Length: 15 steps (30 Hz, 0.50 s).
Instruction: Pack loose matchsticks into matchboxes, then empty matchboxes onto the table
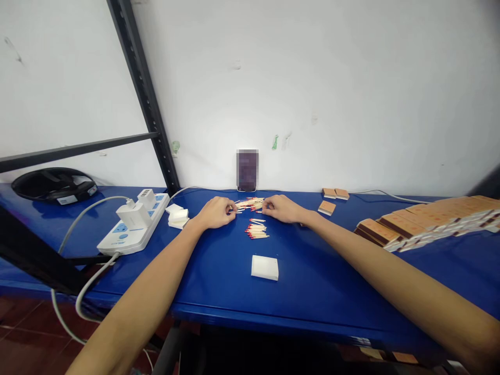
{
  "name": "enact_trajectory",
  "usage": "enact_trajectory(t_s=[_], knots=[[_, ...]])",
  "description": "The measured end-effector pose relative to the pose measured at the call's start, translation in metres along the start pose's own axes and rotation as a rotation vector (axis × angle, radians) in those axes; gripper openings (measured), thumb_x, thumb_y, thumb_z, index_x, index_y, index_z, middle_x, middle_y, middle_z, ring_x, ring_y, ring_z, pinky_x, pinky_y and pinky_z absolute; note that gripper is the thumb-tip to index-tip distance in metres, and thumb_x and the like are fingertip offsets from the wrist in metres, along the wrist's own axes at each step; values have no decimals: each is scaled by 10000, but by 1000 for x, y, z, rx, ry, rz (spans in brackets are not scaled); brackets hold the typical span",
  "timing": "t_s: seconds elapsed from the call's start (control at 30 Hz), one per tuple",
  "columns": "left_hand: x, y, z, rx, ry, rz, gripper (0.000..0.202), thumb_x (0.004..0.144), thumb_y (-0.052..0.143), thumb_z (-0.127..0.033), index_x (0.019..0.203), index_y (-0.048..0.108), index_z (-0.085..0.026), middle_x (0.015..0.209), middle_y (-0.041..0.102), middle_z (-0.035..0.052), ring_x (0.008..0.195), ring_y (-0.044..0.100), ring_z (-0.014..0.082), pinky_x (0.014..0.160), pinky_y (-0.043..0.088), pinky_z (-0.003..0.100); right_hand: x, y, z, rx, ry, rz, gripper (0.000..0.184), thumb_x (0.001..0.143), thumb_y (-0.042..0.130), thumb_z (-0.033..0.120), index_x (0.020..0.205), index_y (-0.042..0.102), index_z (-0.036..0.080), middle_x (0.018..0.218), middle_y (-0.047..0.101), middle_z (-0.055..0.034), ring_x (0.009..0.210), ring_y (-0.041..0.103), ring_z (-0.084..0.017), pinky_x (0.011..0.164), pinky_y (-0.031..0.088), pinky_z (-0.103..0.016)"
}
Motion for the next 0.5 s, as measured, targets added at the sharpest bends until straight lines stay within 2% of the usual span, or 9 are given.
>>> enact_trajectory(t_s=[0.2,0.37,0.5], knots=[[0,0,-2,-2,18,-3,237,760,527,-271,854,731,-194,687,640,17,582,534,142,580,359,250,-4,-3,23,68,-86,91,204,813,565,352,775,666,179,654,574,7,593,479,-120,563,318,-241],[1,0,-4,-13,22,-4,232,762,522,-273,831,727,-189,687,641,20,578,530,140,570,347,251,-2,-8,15,-17,-71,-76,179,855,518,310,885,641,183,726,594,-10,627,491,-128,576,305,-246],[1,1,-3,0,21,-4,235,761,525,-270,847,730,-192,703,650,22,582,532,142,571,348,251,1,0,2,-146,-34,-114,141,861,496,239,920,617,198,831,628,-37,689,516,-149,600,300,-257]])
Point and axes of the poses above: each hand's wrist, its own x-axis towards the middle knuckle, its own y-axis out of the palm, z = x × y, the point moved 6 cm from there along x, towards the middle knuckle
